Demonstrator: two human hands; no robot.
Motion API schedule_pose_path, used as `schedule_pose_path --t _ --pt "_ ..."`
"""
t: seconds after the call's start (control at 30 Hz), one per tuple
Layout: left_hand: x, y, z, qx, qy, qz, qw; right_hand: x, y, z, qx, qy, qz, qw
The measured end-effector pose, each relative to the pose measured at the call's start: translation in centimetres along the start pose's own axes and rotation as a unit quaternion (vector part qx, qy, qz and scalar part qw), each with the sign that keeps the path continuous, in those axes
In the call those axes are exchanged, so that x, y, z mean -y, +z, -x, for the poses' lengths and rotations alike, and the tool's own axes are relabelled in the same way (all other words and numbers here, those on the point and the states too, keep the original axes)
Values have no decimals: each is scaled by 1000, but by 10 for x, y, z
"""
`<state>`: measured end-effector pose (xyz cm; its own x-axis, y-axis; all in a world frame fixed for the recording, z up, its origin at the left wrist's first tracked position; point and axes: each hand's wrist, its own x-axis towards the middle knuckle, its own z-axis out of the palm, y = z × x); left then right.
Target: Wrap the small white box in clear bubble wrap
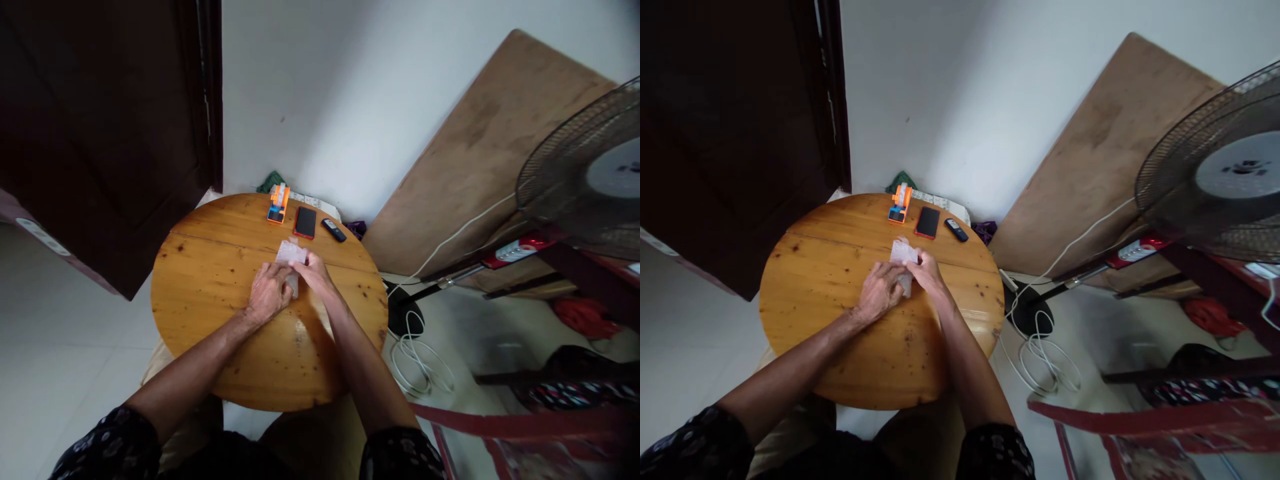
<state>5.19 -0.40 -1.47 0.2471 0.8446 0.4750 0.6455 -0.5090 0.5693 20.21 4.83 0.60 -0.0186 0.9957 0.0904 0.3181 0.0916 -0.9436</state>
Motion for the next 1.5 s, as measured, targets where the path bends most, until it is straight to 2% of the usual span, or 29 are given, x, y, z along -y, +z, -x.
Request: schedule_pose_path --t 0.13,0.27,0.33,0.43,0.57,0.7,0.77,0.9,1.0,1.1,1.17,1.23,1.33,1.5 --pt "0 2 1 -25 -73 -21 997 8 -8 23 16 -38 78 996" --pt "6 3 -1 -58 -138 20 988 16 -15 43 41 -94 158 982" --pt "11 3 -3 -59 -118 54 990 19 -18 52 65 -125 190 972" --pt "19 3 -5 -31 -59 91 994 15 -20 64 86 -173 234 953" --pt "28 8 -7 20 -46 141 989 1 -13 72 65 -205 294 931" --pt "30 9 -9 21 -71 210 975 -3 -4 68 22 -191 281 940" --pt "29 3 -10 35 -99 262 959 0 -4 64 16 -147 245 958" --pt "28 -15 -12 132 -158 382 901 6 -10 56 70 21 96 993" --pt "28 -24 -13 194 -145 412 878 2 -12 52 96 82 0 992" --pt "30 -22 -13 213 -138 433 865 -6 -13 48 50 73 39 995" --pt "32 -16 -12 202 -155 458 852 -11 -13 45 29 58 69 996" --pt "34 -9 -12 192 -180 472 841 -13 -14 42 23 31 53 998" --pt "37 -3 -12 188 -203 474 836 -14 -13 35 11 -3 27 1000" --pt "38 -1 -13 176 -196 484 834 -13 -4 27 -20 -36 36 999"
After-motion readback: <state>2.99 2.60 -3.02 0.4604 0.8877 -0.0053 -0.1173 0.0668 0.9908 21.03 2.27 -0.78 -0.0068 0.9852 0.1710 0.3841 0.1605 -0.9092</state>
